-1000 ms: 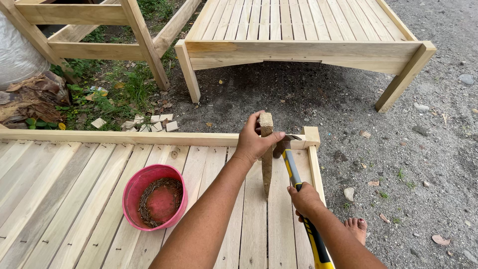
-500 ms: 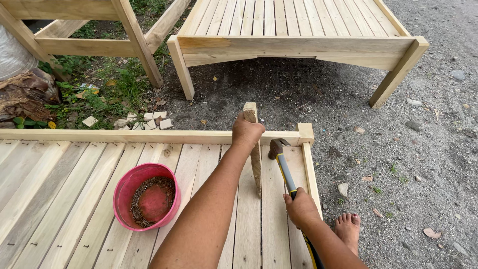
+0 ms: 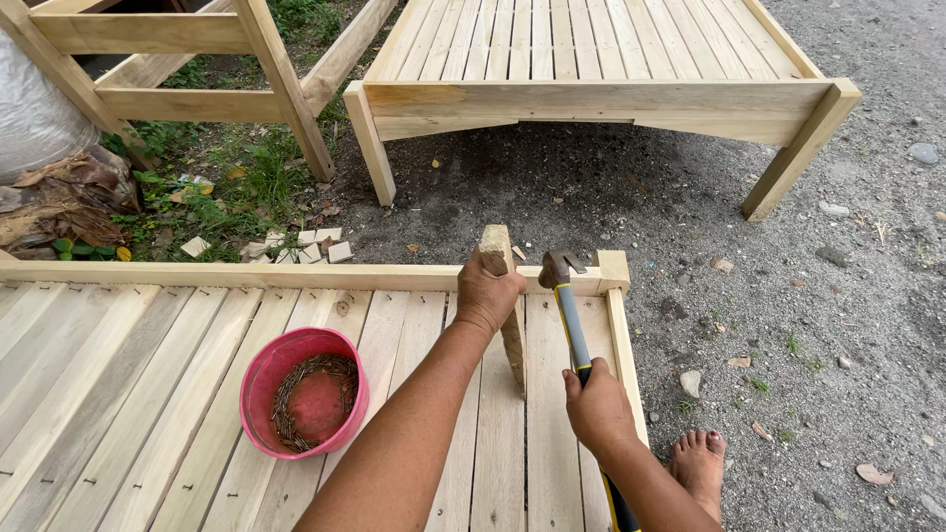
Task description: The person hammers nails into a slatted wooden furniture frame laid on the ground, using a claw hammer. They hold a small block of wood to press nails into place, drive nails along the frame edges, and reach into a pink basin to grab more nails as they work around the frame.
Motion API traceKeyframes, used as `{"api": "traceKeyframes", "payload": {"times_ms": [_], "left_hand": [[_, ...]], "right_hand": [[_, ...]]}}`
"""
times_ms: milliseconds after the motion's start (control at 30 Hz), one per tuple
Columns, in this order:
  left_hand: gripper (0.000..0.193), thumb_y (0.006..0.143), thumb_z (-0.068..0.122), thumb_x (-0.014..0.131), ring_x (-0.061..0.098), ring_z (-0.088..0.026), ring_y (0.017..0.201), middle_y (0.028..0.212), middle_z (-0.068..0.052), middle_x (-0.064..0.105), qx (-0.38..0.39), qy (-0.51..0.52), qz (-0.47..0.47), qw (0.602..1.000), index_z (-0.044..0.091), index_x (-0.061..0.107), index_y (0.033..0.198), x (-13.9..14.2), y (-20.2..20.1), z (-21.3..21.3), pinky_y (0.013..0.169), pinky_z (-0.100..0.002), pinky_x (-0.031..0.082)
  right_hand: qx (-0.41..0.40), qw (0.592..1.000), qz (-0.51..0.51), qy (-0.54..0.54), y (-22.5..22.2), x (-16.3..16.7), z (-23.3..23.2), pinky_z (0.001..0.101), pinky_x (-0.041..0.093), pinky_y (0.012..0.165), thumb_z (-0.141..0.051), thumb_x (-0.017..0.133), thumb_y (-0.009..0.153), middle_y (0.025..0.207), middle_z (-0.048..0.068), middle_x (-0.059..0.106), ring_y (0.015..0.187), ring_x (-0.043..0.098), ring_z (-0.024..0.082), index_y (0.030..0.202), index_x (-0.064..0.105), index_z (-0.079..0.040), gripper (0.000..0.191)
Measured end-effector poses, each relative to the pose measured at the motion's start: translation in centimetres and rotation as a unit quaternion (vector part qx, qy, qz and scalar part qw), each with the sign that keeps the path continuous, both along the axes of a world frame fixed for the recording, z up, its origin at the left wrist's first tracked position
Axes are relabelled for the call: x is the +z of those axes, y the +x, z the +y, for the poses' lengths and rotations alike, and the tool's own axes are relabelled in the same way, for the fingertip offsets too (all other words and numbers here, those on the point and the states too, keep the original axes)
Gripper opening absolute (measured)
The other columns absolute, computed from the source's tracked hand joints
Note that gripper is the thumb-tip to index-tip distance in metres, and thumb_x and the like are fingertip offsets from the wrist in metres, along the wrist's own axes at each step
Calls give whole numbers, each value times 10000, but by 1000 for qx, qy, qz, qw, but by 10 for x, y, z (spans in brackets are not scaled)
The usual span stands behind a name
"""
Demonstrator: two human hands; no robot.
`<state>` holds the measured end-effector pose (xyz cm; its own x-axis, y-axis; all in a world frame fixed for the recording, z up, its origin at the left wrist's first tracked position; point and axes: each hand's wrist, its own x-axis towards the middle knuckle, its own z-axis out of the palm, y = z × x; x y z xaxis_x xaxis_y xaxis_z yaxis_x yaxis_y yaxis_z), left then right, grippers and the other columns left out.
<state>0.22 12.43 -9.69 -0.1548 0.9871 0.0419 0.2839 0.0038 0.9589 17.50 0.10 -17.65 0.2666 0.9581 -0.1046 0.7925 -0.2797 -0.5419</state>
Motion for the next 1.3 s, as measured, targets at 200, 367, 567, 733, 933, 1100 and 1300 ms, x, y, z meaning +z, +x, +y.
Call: {"api": "traceKeyframes", "payload": {"times_ms": [200, 367, 567, 733, 933, 1100, 1300], "left_hand": [[438, 651, 130, 699, 715, -276, 939, 979, -117, 711, -3, -14, 58, 998, 84, 571, 1067, 12, 13, -7, 908, -383, 586], [458, 645, 125, 703, 716, -296, 944, 983, -123, 708, -7, 6, 62, 998, 111, 559, 1079, 16, 12, -9, 900, -393, 589], [421, 693, 149, 715, 695, -388, 944, 986, -168, 701, 4, 102, 97, 990, 101, 546, 1076, 12, 51, -20, 854, -463, 573], [374, 728, 140, 707, 710, -366, 909, 934, -139, 730, 38, 65, 62, 995, 102, 574, 1075, 2, 38, -16, 850, -448, 578], [403, 656, 70, 702, 747, -230, 876, 923, -74, 739, 27, 49, -55, 997, 71, 602, 1046, -12, -7, -12, 859, -350, 603], [418, 670, 38, 660, 709, -211, 879, 922, -61, 693, 26, 53, -50, 997, 61, 567, 1077, -14, 17, -3, 871, -329, 563], [367, 661, 29, 668, 702, -181, 891, 934, -49, 714, 15, 32, -124, 992, 59, 610, 1022, -24, -8, 6, 875, -327, 572]], "right_hand": [[-25, 973, 77, -218, 5, 8, 12, 486, 651, 707, -400, 570, 1025, 963, 210, 743, 800, 782, 366, 1195, 547, -3, 432], [11, 999, 1, -36, 4, 10, 13, 444, 541, 598, -435, 623, 1014, 835, 206, 735, 684, 688, 337, 1099, 602, 1, 446], [-24, 975, 62, -211, 14, 21, 33, 416, 585, 475, -403, 583, 1033, 879, 211, 730, 589, 720, 331, 1181, 543, 24, 454], [-53, 974, 77, -207, 11, 25, 12, 417, 604, 475, -399, 592, 1024, 933, 209, 720, 609, 726, 314, 1199, 530, 18, 456], [-40, 976, 54, -206, 8, 24, -1, 401, 619, 502, -408, 584, 1026, 991, 204, 722, 638, 748, 303, 1219, 520, 7, 463], [-46, 973, 63, -218, 6, 27, -2, 401, 626, 528, -403, 571, 1032, 1003, 206, 732, 662, 756, 289, 1227, 517, -2, 449], [-40, 975, 52, -212, 8, 23, -5, 401, 634, 550, -431, 578, 1022, 1011, 207, 729, 682, 761, 299, 1218, 525, -15, 462]]}}
